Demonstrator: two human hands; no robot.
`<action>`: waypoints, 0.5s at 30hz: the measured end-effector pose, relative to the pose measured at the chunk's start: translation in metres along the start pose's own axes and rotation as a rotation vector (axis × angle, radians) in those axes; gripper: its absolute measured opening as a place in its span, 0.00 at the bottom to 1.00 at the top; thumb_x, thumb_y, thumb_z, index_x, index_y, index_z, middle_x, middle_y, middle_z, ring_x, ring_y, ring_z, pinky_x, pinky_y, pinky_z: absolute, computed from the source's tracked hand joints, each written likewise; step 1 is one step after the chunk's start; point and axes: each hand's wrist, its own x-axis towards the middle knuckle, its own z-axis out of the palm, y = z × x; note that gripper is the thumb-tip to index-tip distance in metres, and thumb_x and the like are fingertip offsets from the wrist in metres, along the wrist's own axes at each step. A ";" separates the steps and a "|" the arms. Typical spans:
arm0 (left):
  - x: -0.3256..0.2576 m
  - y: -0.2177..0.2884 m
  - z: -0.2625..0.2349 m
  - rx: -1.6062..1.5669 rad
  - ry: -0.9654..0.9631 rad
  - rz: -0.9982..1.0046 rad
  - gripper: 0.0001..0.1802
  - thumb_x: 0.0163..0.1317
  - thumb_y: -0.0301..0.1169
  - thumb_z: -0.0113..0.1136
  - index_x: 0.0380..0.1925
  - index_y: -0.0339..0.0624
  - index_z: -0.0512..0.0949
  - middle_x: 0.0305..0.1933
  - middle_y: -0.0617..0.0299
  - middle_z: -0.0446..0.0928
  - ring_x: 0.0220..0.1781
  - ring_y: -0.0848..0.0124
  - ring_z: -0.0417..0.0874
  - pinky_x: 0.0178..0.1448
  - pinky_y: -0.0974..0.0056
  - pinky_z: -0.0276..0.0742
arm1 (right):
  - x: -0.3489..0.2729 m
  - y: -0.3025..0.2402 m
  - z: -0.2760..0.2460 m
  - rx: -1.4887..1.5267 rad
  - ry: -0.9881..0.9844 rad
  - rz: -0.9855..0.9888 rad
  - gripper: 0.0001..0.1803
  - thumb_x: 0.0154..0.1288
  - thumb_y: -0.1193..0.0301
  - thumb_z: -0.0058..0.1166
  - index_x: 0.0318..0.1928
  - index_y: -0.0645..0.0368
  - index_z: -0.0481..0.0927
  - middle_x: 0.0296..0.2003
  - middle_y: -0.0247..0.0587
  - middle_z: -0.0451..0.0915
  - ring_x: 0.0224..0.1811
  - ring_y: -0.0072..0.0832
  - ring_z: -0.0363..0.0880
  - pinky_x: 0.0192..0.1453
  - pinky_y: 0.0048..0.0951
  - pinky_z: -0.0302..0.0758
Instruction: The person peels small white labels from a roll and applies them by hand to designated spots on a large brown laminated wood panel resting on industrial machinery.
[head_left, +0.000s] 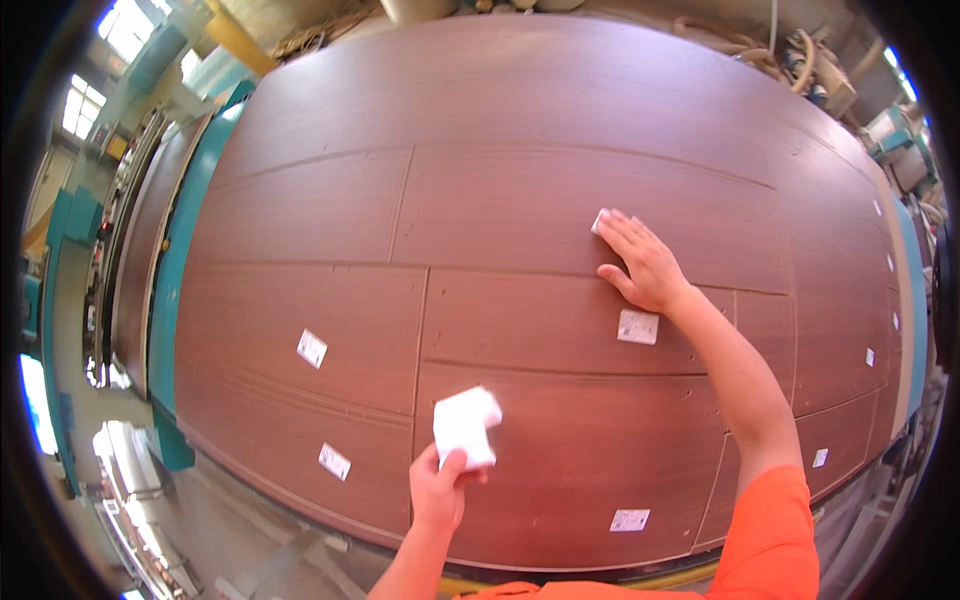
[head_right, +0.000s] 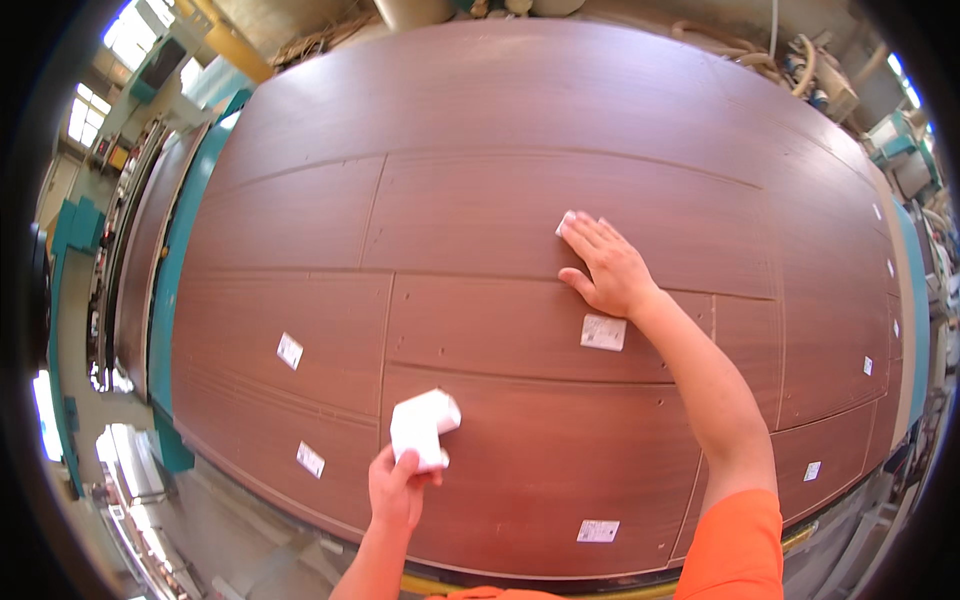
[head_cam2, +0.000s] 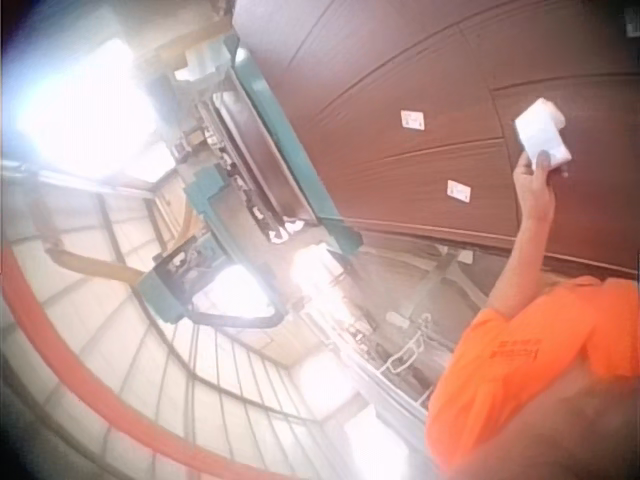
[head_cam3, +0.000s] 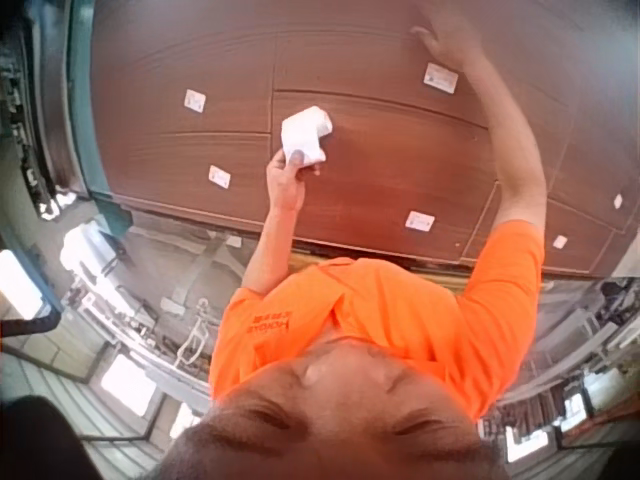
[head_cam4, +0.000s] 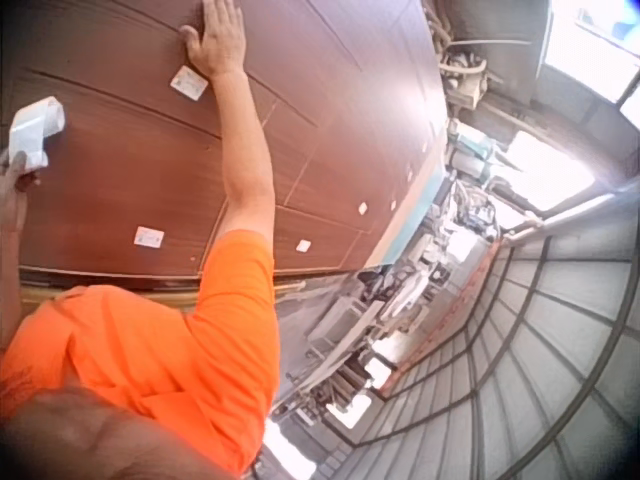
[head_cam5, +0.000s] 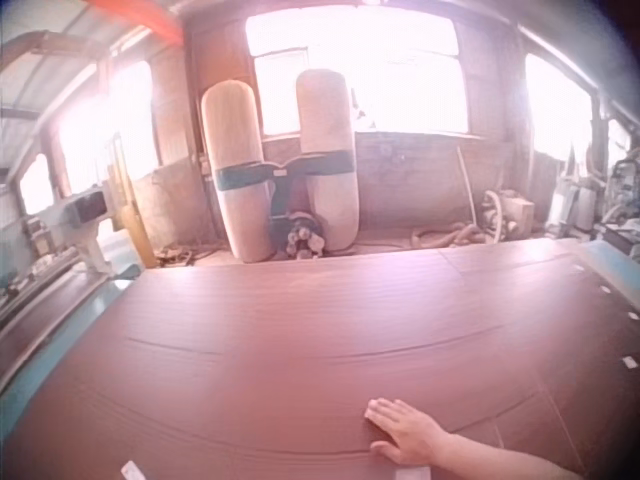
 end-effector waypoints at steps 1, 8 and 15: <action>0.003 0.001 0.001 -0.003 0.009 -0.018 0.17 0.64 0.35 0.61 0.43 0.29 0.76 0.37 0.48 0.82 0.32 0.64 0.83 0.34 0.62 0.80 | -0.005 -0.010 0.004 0.003 -0.043 0.037 0.31 0.67 0.56 0.51 0.65 0.61 0.67 0.68 0.47 0.65 0.73 0.40 0.58 0.77 0.40 0.53; 0.008 0.019 0.005 -0.015 0.106 0.068 0.13 0.67 0.33 0.59 0.41 0.31 0.77 0.30 0.52 0.82 0.21 0.69 0.82 0.23 0.67 0.78 | -0.037 -0.028 -0.019 -0.059 -0.145 0.169 0.36 0.64 0.59 0.55 0.67 0.65 0.64 0.70 0.52 0.61 0.75 0.42 0.55 0.77 0.39 0.53; -0.004 0.030 -0.005 -0.020 0.096 0.145 0.11 0.66 0.30 0.60 0.42 0.31 0.79 0.29 0.58 0.81 0.24 0.75 0.80 0.24 0.70 0.75 | -0.044 -0.188 -0.055 0.602 -0.080 0.056 0.16 0.51 0.73 0.65 0.43 0.58 0.81 0.42 0.46 0.80 0.47 0.43 0.78 0.53 0.39 0.76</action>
